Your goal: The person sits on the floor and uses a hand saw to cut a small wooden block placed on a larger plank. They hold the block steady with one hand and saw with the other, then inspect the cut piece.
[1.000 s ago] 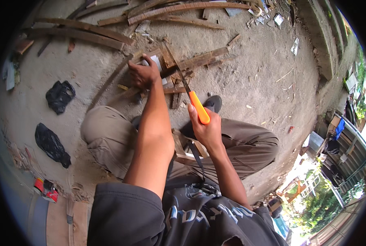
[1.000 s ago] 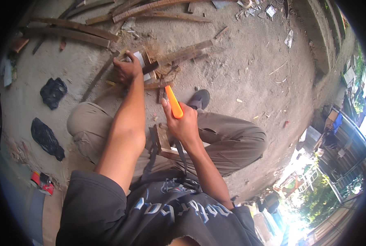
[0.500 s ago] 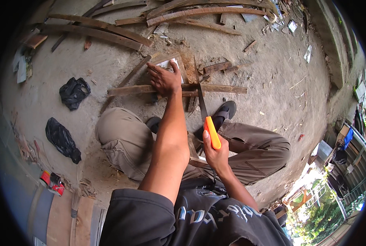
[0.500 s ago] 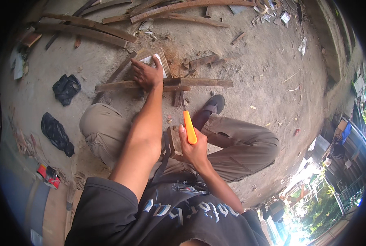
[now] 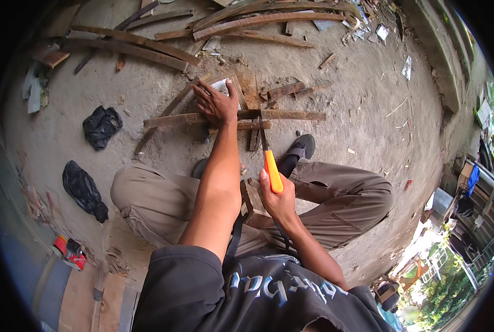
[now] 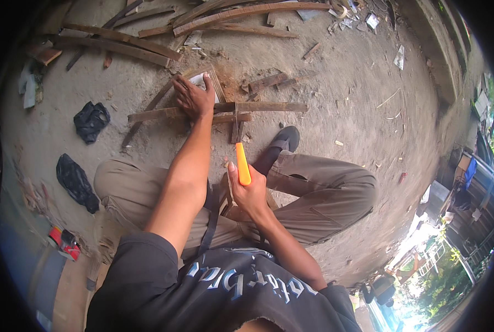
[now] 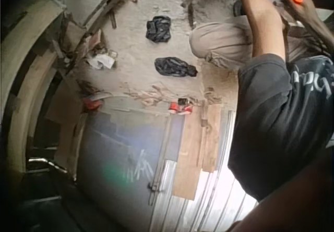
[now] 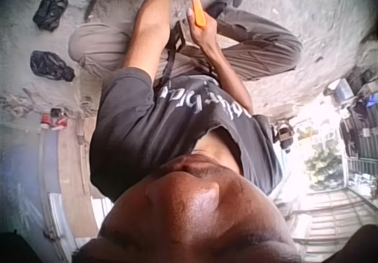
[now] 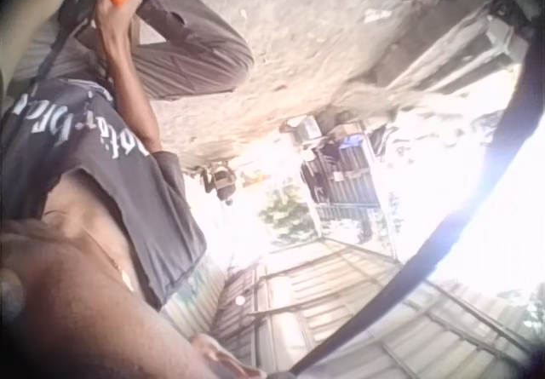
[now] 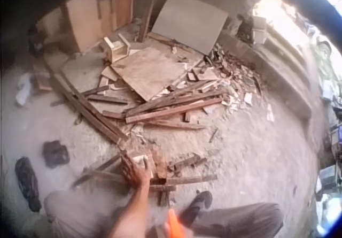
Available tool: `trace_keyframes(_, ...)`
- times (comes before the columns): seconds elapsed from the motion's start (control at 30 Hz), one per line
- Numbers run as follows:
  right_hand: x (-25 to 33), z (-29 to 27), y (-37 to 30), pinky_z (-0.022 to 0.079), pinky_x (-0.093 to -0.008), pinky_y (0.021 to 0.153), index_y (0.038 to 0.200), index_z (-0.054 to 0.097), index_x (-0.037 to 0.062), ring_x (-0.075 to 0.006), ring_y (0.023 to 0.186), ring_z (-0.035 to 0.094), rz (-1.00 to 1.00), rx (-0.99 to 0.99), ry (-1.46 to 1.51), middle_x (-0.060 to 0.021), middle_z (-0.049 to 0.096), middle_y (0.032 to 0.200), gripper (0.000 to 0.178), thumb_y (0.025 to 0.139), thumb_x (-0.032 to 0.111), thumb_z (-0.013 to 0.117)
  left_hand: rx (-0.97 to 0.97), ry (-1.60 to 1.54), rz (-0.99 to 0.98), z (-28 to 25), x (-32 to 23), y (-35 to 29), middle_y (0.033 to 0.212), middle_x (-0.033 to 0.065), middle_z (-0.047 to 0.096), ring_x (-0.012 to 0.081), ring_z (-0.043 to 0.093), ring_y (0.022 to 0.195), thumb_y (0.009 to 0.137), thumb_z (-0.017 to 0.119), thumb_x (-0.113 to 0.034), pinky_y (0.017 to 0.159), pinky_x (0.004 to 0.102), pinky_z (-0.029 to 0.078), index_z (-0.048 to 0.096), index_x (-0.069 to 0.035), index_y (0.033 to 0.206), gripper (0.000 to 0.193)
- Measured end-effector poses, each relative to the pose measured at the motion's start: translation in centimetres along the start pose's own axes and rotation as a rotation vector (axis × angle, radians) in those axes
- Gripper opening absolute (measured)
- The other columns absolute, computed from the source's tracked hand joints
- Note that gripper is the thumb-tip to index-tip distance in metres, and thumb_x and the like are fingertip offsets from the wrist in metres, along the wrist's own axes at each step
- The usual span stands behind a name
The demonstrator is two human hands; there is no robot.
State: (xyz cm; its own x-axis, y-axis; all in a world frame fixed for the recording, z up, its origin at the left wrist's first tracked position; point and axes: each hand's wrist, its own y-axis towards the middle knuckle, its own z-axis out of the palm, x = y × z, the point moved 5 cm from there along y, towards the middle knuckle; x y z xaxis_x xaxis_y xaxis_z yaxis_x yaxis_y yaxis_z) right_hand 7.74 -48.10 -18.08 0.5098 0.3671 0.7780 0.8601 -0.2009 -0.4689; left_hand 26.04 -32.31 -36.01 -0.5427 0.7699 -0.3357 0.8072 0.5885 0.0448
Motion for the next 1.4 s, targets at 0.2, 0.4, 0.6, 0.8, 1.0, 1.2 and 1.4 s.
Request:
trace_keyframes(0.2, 0.8, 0.6, 0.0, 0.037, -0.0332, 0.048, 0.070, 0.054, -0.0008, -0.0120, 0.050, 0.038, -0.056, -0.024, 0.048, -0.0083, 0.047, 0.053, 0.040, 0.096, 0.027, 0.066, -0.011, -0.107, 0.312, -0.2, 1.7, -0.9, 0.155, 0.0205, 0.033, 0.0344, 0.029, 0.146, 0.094, 0.052, -0.044, 0.114, 0.0609, 0.019, 0.033, -0.002, 0.148, 0.071)
trace_keyframes(0.4, 0.4, 1.8, 0.6, 0.039, -0.0358, 0.048, 0.073, 0.054, -0.0015, -0.0151, 0.048, 0.040, -0.123, -0.009, 0.093, -0.0118, 0.049, 0.054, 0.040, 0.096, 0.029, 0.065, 0.029, -0.058, 0.333, -0.4, 5.1, 0.8, 0.157, 0.0199, 0.030, 0.0336, 0.021, 0.149, 0.094, 0.050, -0.039, 0.118, 0.0617, 0.002, 0.035, -0.001, 0.147, 0.067)
trace_keyframes(0.6, 0.5, 1.6, 1.1, 0.043, -0.0381, 0.051, 0.076, 0.057, -0.0023, -0.0264, 0.048, 0.051, -0.165, -0.032, -0.010, -0.0170, 0.055, 0.057, 0.037, 0.096, 0.029, 0.065, 0.047, -0.103, 0.241, 0.4, 0.4, -0.9, 0.157, 0.0204, 0.030, 0.0343, 0.021, 0.149, 0.093, 0.053, -0.036, 0.117, 0.0639, 0.008, 0.037, -0.003, 0.146, 0.065)
trace_keyframes(0.8, 2.7, -1.3, 2.1, 0.042, -0.0373, 0.050, 0.072, 0.056, -0.0022, -0.0259, 0.049, 0.050, -0.098, 0.009, -0.107, -0.0156, 0.052, 0.056, 0.042, 0.096, 0.031, 0.065, -0.137, 0.034, -0.002, 1.6, -1.1, -1.8, 0.155, 0.0115, 0.038, 0.0291, 0.031, 0.146, 0.093, 0.050, -0.035, 0.111, 0.0642, 0.025, 0.041, -0.012, 0.146, 0.058)
trace_keyframes(1.0, 3.6, -0.6, 3.6, 0.035, -0.0335, 0.048, 0.072, 0.054, -0.0024, -0.0120, 0.051, 0.037, -0.085, 0.036, -0.097, -0.0086, 0.043, 0.053, 0.041, 0.097, 0.029, 0.064, -0.089, 0.018, -0.067, 1.6, -2.1, -1.4, 0.152, 0.0108, 0.042, 0.0286, 0.034, 0.145, 0.094, 0.045, -0.030, 0.111, 0.0650, 0.025, 0.043, -0.013, 0.143, 0.051)
trace_keyframes(1.2, 5.0, -1.7, 5.7, 0.033, -0.0320, 0.047, 0.071, 0.053, -0.0026, -0.0106, 0.053, 0.034, 0.000, 0.091, -0.129, -0.0053, 0.041, 0.054, 0.040, 0.096, 0.026, 0.066, -0.109, 0.010, -0.125, 1.5, -2.5, -0.8, 0.150, 0.0095, 0.044, 0.0283, 0.035, 0.144, 0.094, 0.046, -0.026, 0.111, 0.0649, 0.025, 0.046, -0.014, 0.140, 0.048)
trace_keyframes(1.4, 5.8, -5.0, 1.6, 0.040, -0.0334, 0.049, 0.075, 0.060, -0.0043, -0.0117, 0.050, 0.046, 0.116, 0.127, -0.135, -0.0119, 0.053, 0.055, 0.032, 0.093, 0.021, 0.068, -0.104, 0.006, -0.158, 1.2, -2.5, -0.2, 0.150, 0.0096, 0.043, 0.0279, 0.035, 0.144, 0.094, 0.046, -0.026, 0.112, 0.0624, 0.024, 0.046, -0.014, 0.139, 0.047)
